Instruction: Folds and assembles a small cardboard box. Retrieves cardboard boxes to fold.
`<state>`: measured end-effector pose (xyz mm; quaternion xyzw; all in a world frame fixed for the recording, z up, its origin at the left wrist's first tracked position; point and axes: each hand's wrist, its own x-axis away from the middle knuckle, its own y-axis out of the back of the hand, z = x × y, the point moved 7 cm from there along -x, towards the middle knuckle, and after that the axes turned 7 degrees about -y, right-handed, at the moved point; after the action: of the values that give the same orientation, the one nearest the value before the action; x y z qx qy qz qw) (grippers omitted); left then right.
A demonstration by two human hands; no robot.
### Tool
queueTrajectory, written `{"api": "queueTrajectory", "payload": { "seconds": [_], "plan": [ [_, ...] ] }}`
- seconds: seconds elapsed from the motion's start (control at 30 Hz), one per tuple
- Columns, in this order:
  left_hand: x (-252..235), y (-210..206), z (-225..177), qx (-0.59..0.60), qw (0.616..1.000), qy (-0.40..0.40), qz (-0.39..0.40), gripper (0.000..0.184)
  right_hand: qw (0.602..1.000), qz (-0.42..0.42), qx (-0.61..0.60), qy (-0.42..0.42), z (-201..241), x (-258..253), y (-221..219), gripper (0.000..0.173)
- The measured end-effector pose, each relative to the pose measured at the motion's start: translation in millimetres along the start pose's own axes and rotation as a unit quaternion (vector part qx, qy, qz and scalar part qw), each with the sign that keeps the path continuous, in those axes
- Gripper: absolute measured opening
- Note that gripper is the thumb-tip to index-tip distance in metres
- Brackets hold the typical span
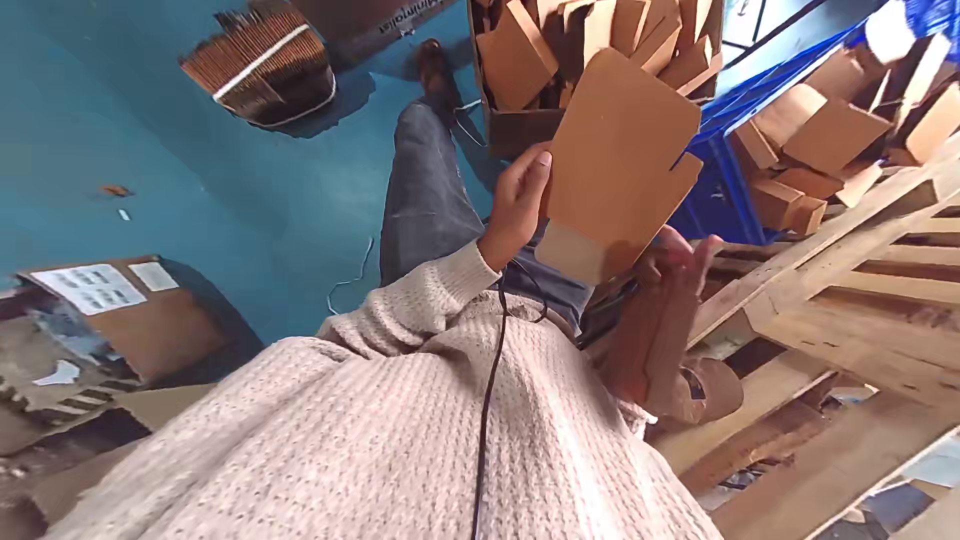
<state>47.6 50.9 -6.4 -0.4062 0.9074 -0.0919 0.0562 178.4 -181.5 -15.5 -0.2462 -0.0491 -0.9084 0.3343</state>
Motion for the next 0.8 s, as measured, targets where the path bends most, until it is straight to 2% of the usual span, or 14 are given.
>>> {"api": "queueTrajectory", "payload": {
  "seconds": [0.03, 0.13, 0.2, 0.27, 0.33, 0.37, 0.43, 0.5, 0.57, 0.67, 0.73, 0.8],
  "plan": [
    [-1.8, -2.0, 0.2, -0.006, 1.0, -0.008, 0.006, 0.038, 1.0, 0.007, 0.011, 0.008, 3.8, -4.7, -14.2, 0.043],
    [-12.2, -6.3, -1.5, -0.029, 0.998, -0.001, 0.051, 0.041, 0.992, -0.014, 0.111, 0.055, 19.8, -18.9, -15.0, 0.04],
    [-23.4, -5.4, 1.8, -0.039, 0.993, 0.057, 0.1, 0.053, 0.986, -0.112, 0.109, 0.061, 27.7, -12.1, 16.3, 0.037],
    [-32.8, 9.4, 4.5, -0.048, 0.992, 0.088, 0.078, 0.055, 0.969, -0.23, 0.061, 0.064, 21.4, -14.4, 63.6, 0.04],
    [-41.0, 31.9, 6.1, -0.057, 0.993, 0.094, 0.039, 0.055, 0.94, -0.334, -0.03, 0.055, -12.1, -34.6, 117.3, 0.043],
    [-44.2, 43.9, 8.1, -0.067, 0.993, 0.098, 0.023, 0.055, 0.933, -0.355, -0.055, 0.035, -37.2, -45.0, 139.4, 0.042],
    [-48.1, 67.3, 12.3, -0.09, 0.989, 0.114, -0.019, 0.055, 0.923, -0.384, -0.022, -0.037, -97.5, -63.3, 171.8, 0.038],
    [-50.5, 86.6, 15.4, -0.112, 0.983, 0.127, -0.064, 0.053, 0.911, -0.387, 0.049, -0.131, -154.6, -83.0, 178.4, 0.043],
    [-49.0, 100.9, 19.0, -0.13, 0.976, 0.141, -0.099, 0.051, 0.903, -0.361, 0.102, -0.209, -197.2, -93.1, 160.4, 0.048],
    [-45.4, 112.3, 23.7, -0.153, 0.971, 0.14, -0.121, 0.046, 0.908, -0.299, 0.087, -0.28, -249.4, -105.6, 135.0, 0.058],
    [-45.0, 115.3, 27.0, -0.171, 0.968, 0.137, -0.122, 0.043, 0.917, -0.28, 0.03, -0.281, -280.9, -126.6, 128.6, 0.053],
    [-41.9, 116.3, 29.6, -0.188, 0.964, 0.136, -0.127, 0.041, 0.946, -0.251, -0.056, -0.199, -312.0, -156.1, 127.0, 0.041]
  ]
}}
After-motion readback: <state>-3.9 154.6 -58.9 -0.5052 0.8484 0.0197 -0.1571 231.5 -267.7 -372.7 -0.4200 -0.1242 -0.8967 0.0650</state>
